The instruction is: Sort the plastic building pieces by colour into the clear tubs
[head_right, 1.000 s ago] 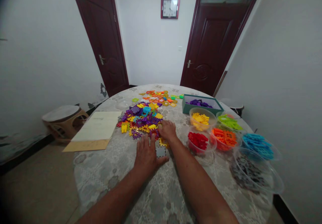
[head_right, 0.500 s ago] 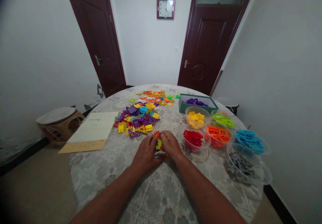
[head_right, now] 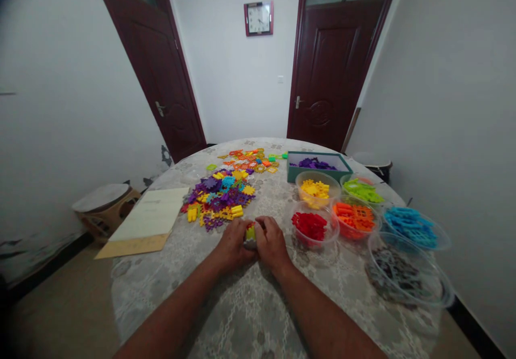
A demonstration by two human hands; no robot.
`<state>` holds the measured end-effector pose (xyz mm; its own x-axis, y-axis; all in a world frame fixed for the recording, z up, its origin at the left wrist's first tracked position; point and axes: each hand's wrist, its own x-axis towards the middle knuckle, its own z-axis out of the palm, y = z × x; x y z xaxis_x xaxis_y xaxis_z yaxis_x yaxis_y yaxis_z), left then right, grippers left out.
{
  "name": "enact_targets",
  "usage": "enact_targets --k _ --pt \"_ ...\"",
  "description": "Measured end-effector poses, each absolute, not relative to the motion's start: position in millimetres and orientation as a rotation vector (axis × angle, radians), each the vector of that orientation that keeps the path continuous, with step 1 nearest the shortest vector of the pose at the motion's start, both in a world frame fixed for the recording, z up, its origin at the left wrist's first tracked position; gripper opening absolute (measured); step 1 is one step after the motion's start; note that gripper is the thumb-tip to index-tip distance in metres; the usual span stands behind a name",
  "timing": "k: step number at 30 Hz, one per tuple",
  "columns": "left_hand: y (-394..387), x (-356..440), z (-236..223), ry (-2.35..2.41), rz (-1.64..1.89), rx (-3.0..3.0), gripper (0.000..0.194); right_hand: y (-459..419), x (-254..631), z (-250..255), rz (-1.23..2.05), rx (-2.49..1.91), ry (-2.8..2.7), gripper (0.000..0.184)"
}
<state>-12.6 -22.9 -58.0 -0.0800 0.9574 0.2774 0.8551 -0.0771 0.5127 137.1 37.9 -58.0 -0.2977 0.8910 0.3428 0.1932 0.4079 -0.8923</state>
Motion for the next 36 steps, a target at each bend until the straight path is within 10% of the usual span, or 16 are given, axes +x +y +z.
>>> enact_targets --k 36 --pt "-33 17 -58 1.701 1.117 1.935 0.066 45 143 -58 1.326 -0.859 -1.309 0.041"
